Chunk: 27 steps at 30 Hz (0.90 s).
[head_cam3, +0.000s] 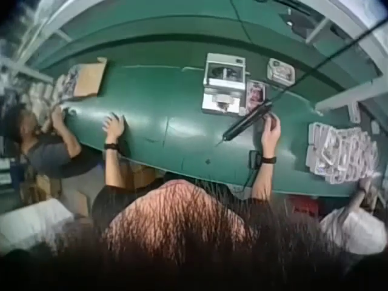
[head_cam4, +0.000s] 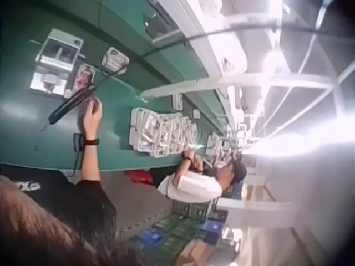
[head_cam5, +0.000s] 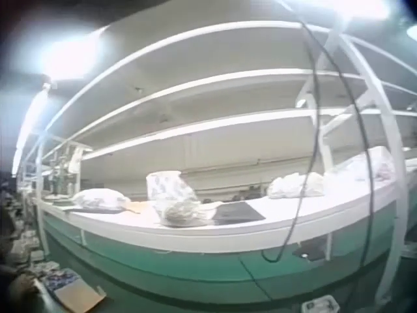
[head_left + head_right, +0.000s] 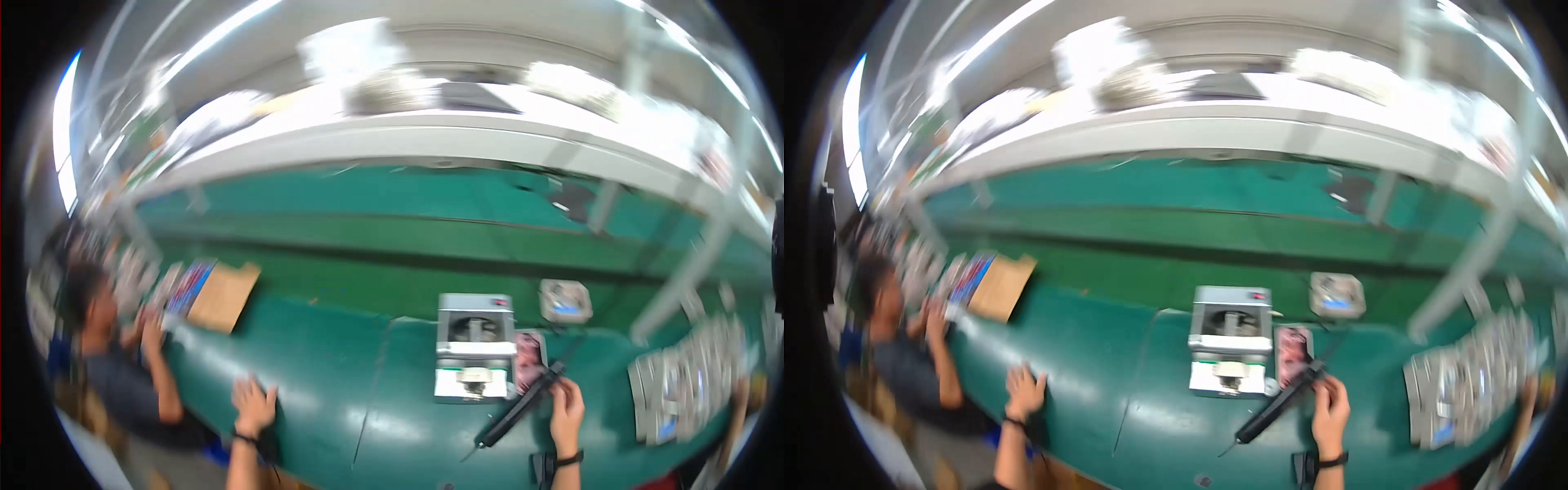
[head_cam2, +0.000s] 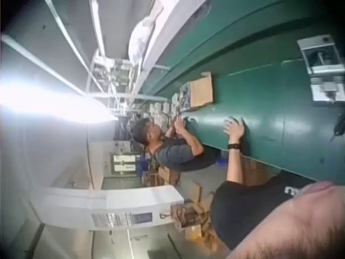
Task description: Assembling components onto printed circuit boards using an electric screwdriver on a factory production line.
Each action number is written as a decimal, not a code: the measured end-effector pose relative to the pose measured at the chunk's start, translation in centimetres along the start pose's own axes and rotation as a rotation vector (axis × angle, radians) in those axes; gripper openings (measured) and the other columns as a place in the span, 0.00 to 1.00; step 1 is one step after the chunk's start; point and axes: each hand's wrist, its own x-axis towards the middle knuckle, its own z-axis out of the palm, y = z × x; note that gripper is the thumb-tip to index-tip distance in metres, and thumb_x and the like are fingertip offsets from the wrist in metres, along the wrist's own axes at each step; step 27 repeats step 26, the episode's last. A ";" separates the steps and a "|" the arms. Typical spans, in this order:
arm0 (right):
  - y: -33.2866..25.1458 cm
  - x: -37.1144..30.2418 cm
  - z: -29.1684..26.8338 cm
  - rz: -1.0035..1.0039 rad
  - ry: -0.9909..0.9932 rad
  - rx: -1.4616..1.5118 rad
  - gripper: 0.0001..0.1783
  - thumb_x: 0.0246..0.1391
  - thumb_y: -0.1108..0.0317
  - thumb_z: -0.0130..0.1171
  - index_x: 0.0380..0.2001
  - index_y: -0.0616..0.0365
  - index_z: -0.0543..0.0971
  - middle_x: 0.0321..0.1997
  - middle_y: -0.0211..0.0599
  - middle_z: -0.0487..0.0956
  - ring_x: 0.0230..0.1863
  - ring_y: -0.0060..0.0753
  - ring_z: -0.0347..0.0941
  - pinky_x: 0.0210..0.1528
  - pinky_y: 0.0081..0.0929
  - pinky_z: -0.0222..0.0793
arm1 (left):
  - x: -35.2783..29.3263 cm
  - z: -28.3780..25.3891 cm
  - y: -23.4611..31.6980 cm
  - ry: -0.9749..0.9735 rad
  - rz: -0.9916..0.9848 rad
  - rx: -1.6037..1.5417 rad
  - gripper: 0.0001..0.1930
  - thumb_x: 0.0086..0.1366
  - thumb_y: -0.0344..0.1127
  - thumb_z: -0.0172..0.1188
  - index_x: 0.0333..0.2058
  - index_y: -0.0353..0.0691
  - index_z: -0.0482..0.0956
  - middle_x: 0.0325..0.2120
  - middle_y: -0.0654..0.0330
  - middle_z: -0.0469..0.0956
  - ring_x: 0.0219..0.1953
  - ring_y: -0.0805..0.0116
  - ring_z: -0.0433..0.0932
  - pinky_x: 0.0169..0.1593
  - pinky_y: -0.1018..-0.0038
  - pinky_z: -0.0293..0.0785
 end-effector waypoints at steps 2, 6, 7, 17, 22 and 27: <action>-0.2 -0.6 -0.8 -0.018 0.014 -0.081 0.17 0.62 0.68 0.58 0.51 0.67 0.76 0.47 0.43 0.82 0.49 0.32 0.79 0.53 0.29 0.72 | -0.8 0.1 4.6 -0.141 -0.047 -0.029 0.52 0.67 0.65 0.49 0.73 0.32 0.37 0.71 0.25 0.33 0.73 0.26 0.30 0.71 0.37 0.27; -1.5 -2.7 -2.4 -0.120 -0.067 -0.266 0.21 0.58 0.67 0.63 0.53 0.63 0.76 0.53 0.49 0.80 0.54 0.44 0.77 0.58 0.37 0.71 | -1.2 -2.4 13.7 -0.294 0.151 0.060 0.53 0.68 0.64 0.49 0.73 0.35 0.30 0.71 0.27 0.26 0.73 0.28 0.24 0.70 0.36 0.26; -2.1 -4.0 -3.5 -0.107 -0.094 -0.310 0.23 0.58 0.65 0.63 0.55 0.61 0.75 0.57 0.50 0.78 0.59 0.48 0.75 0.62 0.40 0.68 | -1.1 -2.0 15.9 -0.302 0.208 0.084 0.53 0.68 0.64 0.49 0.73 0.35 0.30 0.71 0.28 0.25 0.73 0.28 0.24 0.70 0.36 0.27; -4.8 -18.8 -9.6 0.021 0.044 -1.077 0.31 0.61 0.56 0.56 0.65 0.53 0.70 0.75 0.47 0.60 0.74 0.50 0.56 0.75 0.53 0.45 | 1.3 4.8 30.5 -0.031 0.364 0.345 0.48 0.68 0.73 0.39 0.75 0.48 0.39 0.74 0.39 0.38 0.74 0.34 0.37 0.70 0.36 0.40; -2.3 -22.7 -7.2 -0.013 0.191 -1.115 0.32 0.60 0.57 0.57 0.66 0.51 0.69 0.74 0.46 0.61 0.74 0.47 0.57 0.75 0.54 0.44 | 0.3 5.0 29.8 0.056 0.446 0.105 0.53 0.63 0.73 0.53 0.74 0.47 0.44 0.73 0.50 0.50 0.75 0.45 0.45 0.69 0.28 0.30; -0.6 -23.5 -7.6 -0.072 0.262 -1.111 0.35 0.60 0.56 0.58 0.69 0.50 0.66 0.75 0.45 0.60 0.75 0.45 0.55 0.75 0.55 0.44 | 2.5 6.4 30.5 0.070 0.326 0.393 0.47 0.67 0.75 0.37 0.75 0.54 0.40 0.75 0.48 0.40 0.75 0.39 0.41 0.68 0.32 0.41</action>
